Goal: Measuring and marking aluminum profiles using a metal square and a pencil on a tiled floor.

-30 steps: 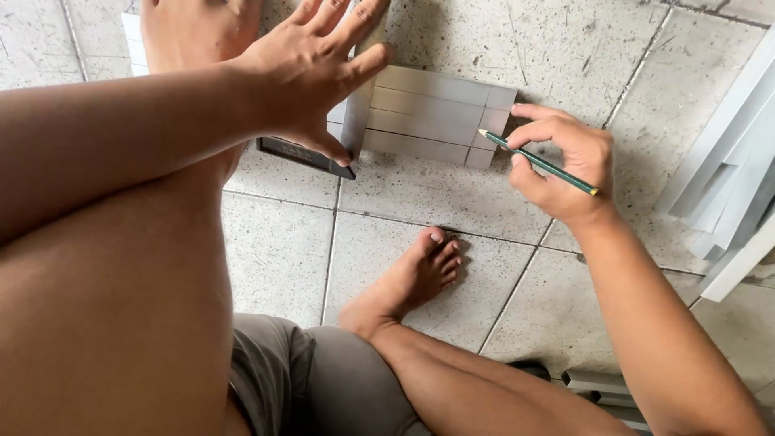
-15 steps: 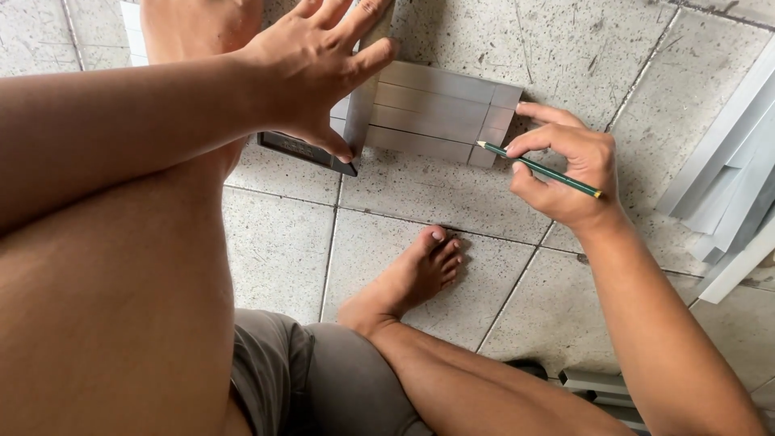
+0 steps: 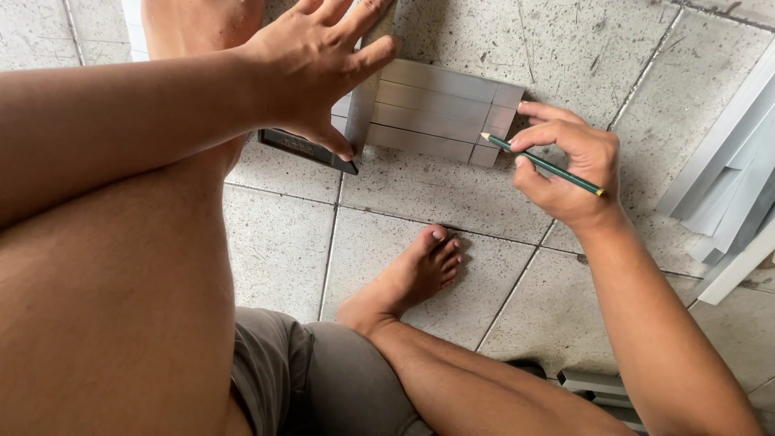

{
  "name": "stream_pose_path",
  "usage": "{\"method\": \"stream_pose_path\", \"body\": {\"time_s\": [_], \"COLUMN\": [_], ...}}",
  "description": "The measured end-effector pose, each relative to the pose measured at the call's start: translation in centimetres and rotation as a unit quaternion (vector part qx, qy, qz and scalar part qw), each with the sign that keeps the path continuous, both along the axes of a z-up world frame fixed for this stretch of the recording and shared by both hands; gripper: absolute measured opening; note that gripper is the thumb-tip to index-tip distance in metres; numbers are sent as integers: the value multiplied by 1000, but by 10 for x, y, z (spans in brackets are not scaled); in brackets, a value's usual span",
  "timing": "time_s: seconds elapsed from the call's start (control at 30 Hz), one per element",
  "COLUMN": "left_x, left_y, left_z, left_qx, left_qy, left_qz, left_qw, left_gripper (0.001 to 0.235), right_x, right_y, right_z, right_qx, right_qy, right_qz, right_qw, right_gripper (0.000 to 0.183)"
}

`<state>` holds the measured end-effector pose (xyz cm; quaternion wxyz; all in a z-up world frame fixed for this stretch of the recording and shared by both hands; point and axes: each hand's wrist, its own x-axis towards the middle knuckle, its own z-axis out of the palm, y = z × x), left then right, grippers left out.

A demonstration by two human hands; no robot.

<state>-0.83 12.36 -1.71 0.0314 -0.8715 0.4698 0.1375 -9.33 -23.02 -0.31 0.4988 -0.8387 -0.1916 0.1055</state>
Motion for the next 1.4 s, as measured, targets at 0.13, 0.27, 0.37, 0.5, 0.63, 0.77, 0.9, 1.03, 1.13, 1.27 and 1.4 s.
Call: {"method": "stream_pose_path", "body": {"time_s": [0.13,0.27,0.37,0.5,0.63,0.77,0.9,1.03,1.13,1.27,1.4], "left_x": [0,0,-1,-1,0,1,0,0,0,2,0], "left_y": [0,-1,0,-1,0,-2,-2,-1,-2,-1,8], "left_z": [1,0,-2,-1,-1,0,-1,-2,1,10,7], "left_qx": [-2,10,7,4,0,14,12,16,5,15,-33], "left_qy": [4,-3,-2,-8,4,10,1,-4,-3,-20,-22], "left_qz": [3,0,3,3,4,3,2,1,2,-2,2], "left_qw": [1000,1000,1000,1000,1000,1000,1000,1000,1000,1000,999], "left_gripper": [146,146,145,143,146,150,150,149,147,150,143], "right_x": [-2,-4,-2,-1,1,2,0,-2,-4,1,16], "right_y": [-1,-1,0,-1,1,0,-4,-6,-8,-8,1], "right_z": [-1,-3,1,-1,2,0,-6,-8,-7,-13,-2], "right_qx": [12,12,12,20,20,31,25,24,36,106,73], "right_qy": [19,25,26,6,11,11,5,8,22,-15,-93], "right_qz": [13,14,10,10,-6,-7,2,25,22,-27,-39], "right_qw": [1000,1000,1000,1000,1000,999,1000,999,999,994,992], "right_gripper": [16,16,17,16,21,19,21,15,14,13,17]}}
